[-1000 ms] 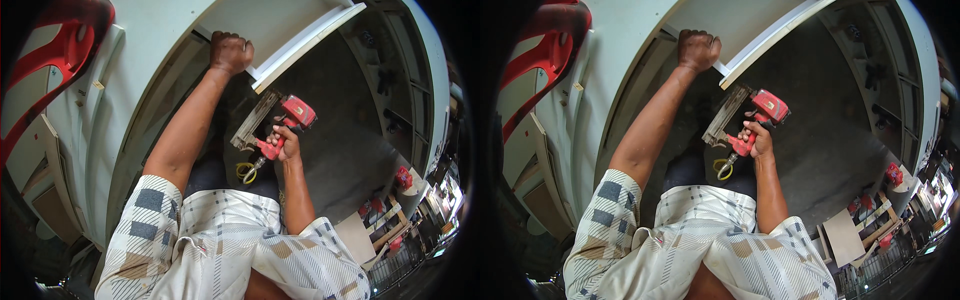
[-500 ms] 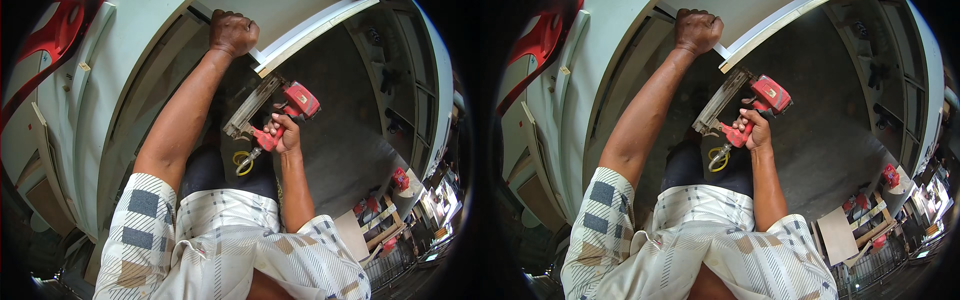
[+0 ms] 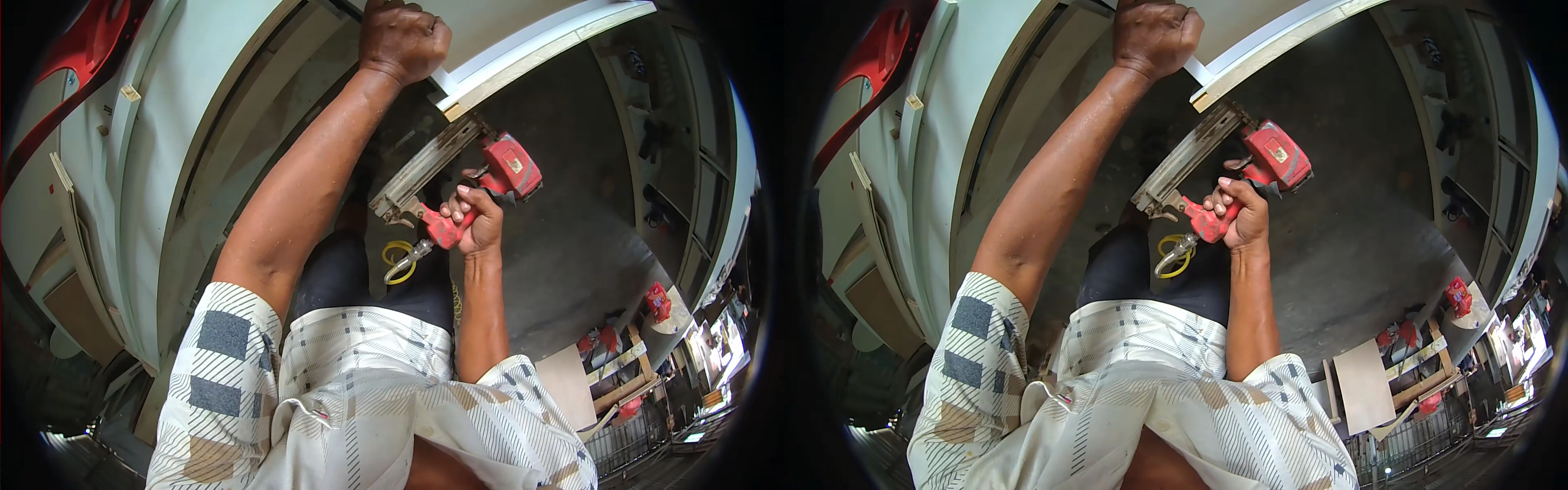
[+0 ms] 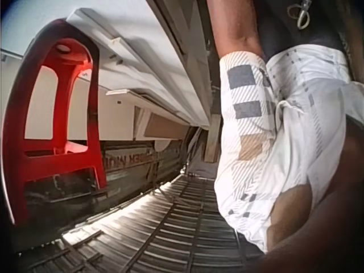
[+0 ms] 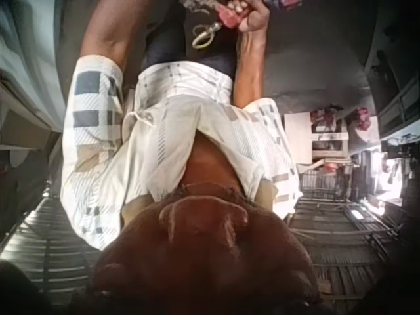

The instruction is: The person secures wooden drawer faces to drawer boxes using a pneumatic nail gun, aligning the pieces by hand and firing several nails into the joints.

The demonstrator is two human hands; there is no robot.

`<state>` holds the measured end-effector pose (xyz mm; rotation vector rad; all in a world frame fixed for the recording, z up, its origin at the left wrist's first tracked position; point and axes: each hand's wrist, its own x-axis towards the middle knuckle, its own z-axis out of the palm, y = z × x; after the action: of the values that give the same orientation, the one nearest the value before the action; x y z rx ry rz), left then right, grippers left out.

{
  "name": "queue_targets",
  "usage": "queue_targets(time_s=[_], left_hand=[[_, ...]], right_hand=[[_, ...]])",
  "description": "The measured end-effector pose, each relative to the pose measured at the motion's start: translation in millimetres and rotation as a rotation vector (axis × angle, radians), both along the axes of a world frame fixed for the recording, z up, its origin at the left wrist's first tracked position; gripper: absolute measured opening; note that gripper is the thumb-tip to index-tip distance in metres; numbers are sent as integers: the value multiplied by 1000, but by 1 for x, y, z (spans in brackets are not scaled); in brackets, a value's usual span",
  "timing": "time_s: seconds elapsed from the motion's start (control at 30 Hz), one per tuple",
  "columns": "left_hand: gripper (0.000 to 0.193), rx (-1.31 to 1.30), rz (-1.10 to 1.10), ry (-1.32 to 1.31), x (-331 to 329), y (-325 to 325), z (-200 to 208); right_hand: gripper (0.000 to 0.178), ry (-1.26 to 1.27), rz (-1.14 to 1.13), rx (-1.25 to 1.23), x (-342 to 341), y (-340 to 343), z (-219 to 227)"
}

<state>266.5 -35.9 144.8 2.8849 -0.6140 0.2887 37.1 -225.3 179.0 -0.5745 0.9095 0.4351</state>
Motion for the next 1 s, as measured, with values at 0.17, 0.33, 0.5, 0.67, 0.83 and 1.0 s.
queue_targets(time_s=[0.17,0.33,0.5,0.67,0.83,1.0], left_hand=[[25,-144,78,72,4,2,2],[28,-190,85,10,7,-8,2],[28,-119,62,19,4,-12,4],[27,-147,63,29,5,-9,3],[28,-171,80,40,8,-10,4],[25,-166,56,13,9,-9,5]], right_hand=[[26,19,-13,-2,-2,1,-5],[27,89,-28,-12,-7,-7,-25],[29,61,-2,-26,-8,-15,-52],[31,49,-28,-18,-5,-14,-62],[31,58,-22,21,2,-14,-61],[31,70,-10,18,5,-15,-61]])
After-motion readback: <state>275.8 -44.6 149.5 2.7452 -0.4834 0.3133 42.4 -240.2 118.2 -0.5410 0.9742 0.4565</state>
